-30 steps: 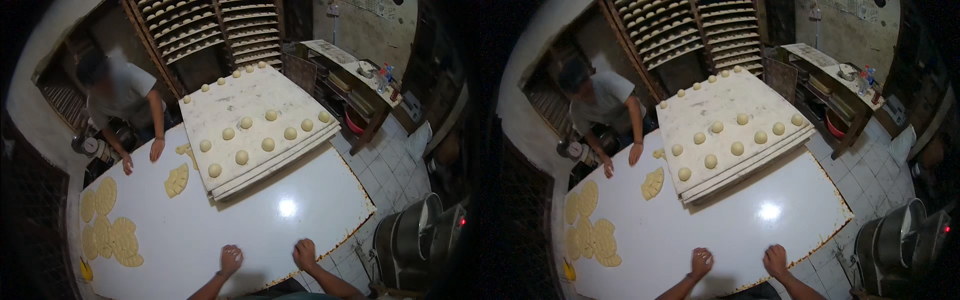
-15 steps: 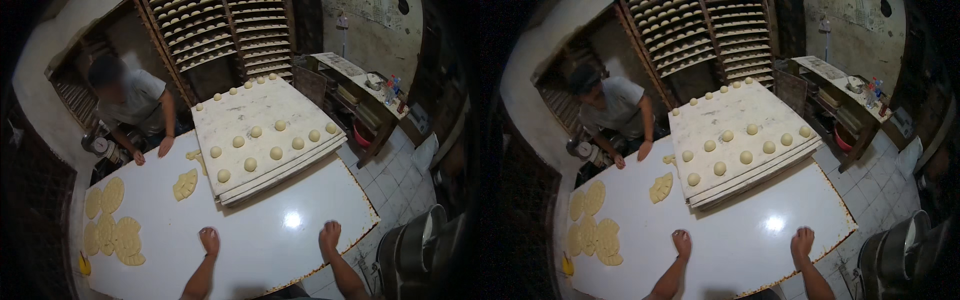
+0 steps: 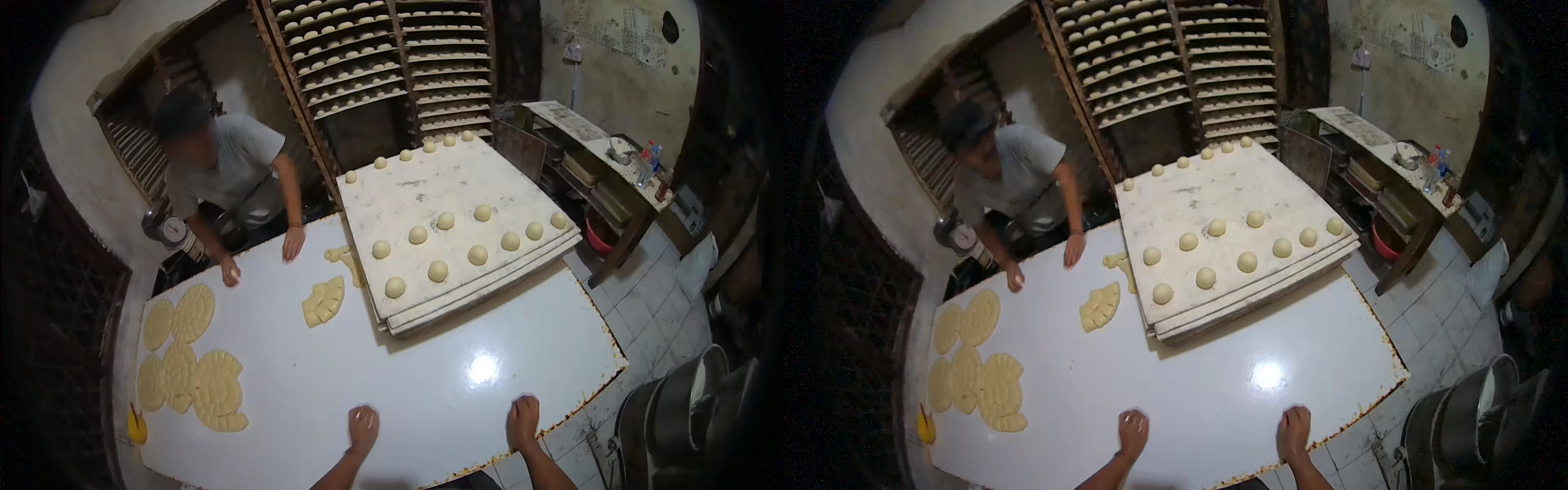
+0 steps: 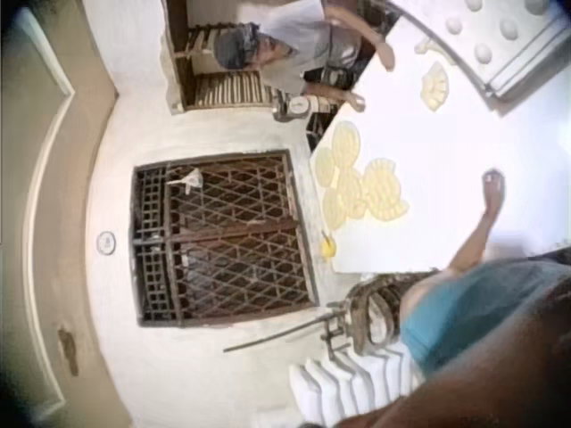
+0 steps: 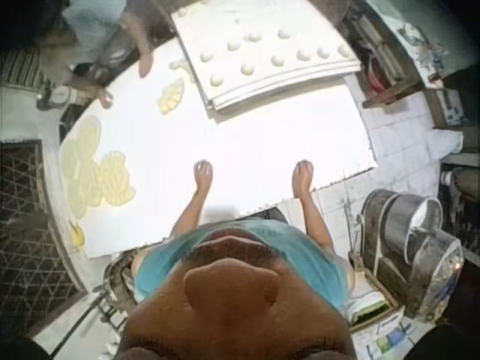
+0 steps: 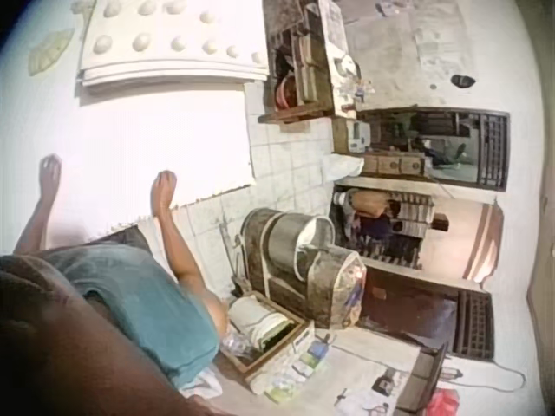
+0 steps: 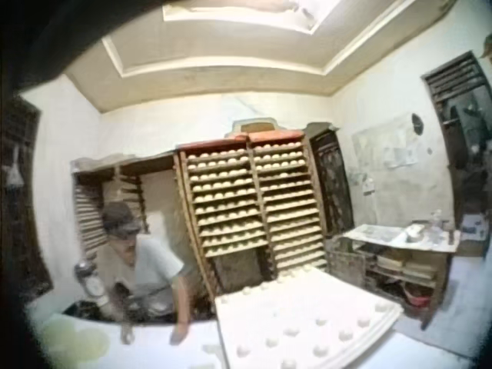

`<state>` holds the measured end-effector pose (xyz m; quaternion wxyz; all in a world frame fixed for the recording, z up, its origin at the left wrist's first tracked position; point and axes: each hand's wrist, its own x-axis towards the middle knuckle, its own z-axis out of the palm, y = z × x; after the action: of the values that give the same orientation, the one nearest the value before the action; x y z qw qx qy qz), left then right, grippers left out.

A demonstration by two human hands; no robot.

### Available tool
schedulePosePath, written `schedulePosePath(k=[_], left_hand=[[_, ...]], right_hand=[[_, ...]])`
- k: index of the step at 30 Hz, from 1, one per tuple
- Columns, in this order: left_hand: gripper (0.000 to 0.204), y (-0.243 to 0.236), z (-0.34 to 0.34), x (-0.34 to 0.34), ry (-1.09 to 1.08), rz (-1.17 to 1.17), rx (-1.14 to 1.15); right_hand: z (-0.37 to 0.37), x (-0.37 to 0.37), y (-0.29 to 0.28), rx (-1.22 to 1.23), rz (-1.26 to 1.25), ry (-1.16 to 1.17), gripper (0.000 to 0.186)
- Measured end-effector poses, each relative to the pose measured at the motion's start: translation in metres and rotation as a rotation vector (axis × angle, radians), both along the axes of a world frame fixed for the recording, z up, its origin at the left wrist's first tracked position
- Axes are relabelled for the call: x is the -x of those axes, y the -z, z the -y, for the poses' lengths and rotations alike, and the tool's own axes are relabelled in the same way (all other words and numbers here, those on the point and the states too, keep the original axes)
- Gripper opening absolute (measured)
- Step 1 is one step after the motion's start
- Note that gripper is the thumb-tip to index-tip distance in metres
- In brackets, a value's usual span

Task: The person picks up dough balls from a stack of trays and places them onto a white table, while also placing pieces of pre-cut dough onto different trays and then loading those trays into a large storage rack.

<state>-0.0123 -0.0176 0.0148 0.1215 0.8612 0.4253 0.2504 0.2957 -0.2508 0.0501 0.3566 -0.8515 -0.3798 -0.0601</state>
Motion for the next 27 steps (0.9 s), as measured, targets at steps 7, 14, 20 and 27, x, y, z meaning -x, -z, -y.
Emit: schedulePosePath(k=[7, 14, 20, 27], left_hand=[[0.004, -0.012, -0.064, -0.012, -0.33, 0.226, 0.139], [0.004, -0.004, -0.043, 0.042, -0.412, 0.15, 0.097], [0.009, 0.022, 0.003, 0.001, -0.523, 0.42, 0.083], [0.03, -0.079, -0.037, -0.054, -0.743, 1.391, 0.506]], right_hand=[[-0.044, -0.026, -0.002, -0.088, -0.086, 0.325, 0.005], [0.019, -0.026, -0.026, -0.417, -0.937, 0.624, 0.007], [-0.086, -0.236, -0.114, -0.732, -1.181, -0.017, 0.036], [-0.287, -0.428, -0.191, -0.069, -0.028, -0.377, 0.047]])
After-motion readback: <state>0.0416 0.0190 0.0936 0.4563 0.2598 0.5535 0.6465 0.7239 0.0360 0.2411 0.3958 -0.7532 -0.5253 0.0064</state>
